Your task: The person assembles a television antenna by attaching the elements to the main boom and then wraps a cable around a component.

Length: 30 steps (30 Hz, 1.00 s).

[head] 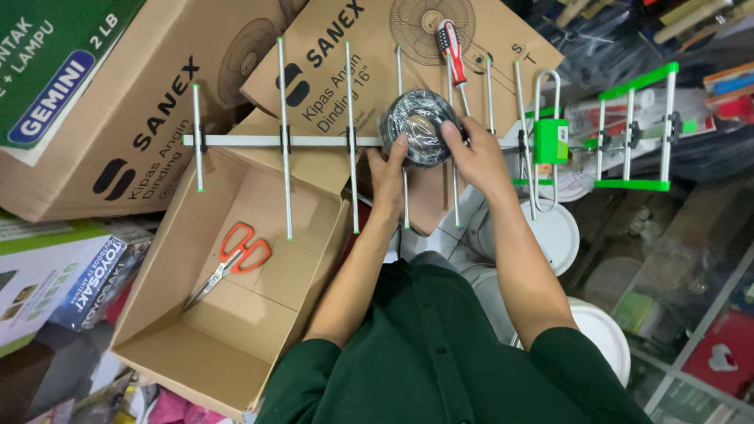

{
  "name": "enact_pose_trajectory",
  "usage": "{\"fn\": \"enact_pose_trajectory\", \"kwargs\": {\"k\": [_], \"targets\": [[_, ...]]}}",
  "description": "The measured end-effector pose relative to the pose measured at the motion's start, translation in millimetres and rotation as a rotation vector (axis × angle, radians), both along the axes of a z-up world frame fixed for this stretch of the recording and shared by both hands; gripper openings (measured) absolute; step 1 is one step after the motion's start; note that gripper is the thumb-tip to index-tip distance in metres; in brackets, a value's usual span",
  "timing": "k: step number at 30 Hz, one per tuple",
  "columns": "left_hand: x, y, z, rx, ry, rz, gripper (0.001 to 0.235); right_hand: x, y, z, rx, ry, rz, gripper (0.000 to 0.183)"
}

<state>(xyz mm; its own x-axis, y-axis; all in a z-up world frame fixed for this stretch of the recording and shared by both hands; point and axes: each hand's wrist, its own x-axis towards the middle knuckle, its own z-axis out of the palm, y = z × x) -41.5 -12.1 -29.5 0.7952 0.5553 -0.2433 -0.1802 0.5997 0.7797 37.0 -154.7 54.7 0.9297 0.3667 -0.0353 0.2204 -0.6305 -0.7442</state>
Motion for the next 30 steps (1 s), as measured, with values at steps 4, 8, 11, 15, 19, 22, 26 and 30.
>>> {"fn": "enact_pose_trajectory", "kwargs": {"k": [4,8,11,15,19,22,26,30], "targets": [[0.9,0.4,1.2,-0.015,-0.034,-0.013,0.081,5.8,8.2,-1.7,-0.100,-0.135,-0.023,0.057],[-0.9,-2.8,-7.1,-0.123,-0.109,0.004,0.076,7.9,12.5,-25.1,0.262,0.042,-0.079,0.053],[0.7,-3.9,-21.9,-0.192,-0.196,0.010,0.066,4.9,13.7,-32.2,0.561,0.237,-0.152,0.049],[4.2,-1.5,-27.8,-0.344,-0.233,0.003,0.061,-0.5,-8.7,-15.0,1.014,0.475,-0.176,0.046],[6.4,1.5,-7.7,-0.211,-0.178,-0.035,0.058,-31.3,-47.7,8.7,1.426,0.745,-0.170,0.049],[3.2,1.3,1.3,-0.088,-0.174,-0.071,0.059,-69.1,-63.8,2.2,1.567,0.741,-0.291,0.052],[7.4,-2.8,0.7,-0.166,-0.195,-0.075,0.057,-109.7,-77.6,-26.7,1.603,0.796,-0.372,0.056],[12.9,-2.3,-3.3,-0.175,-0.140,-0.059,0.055,-121.5,-79.4,-50.7,1.666,0.822,-0.444,0.056]]}}
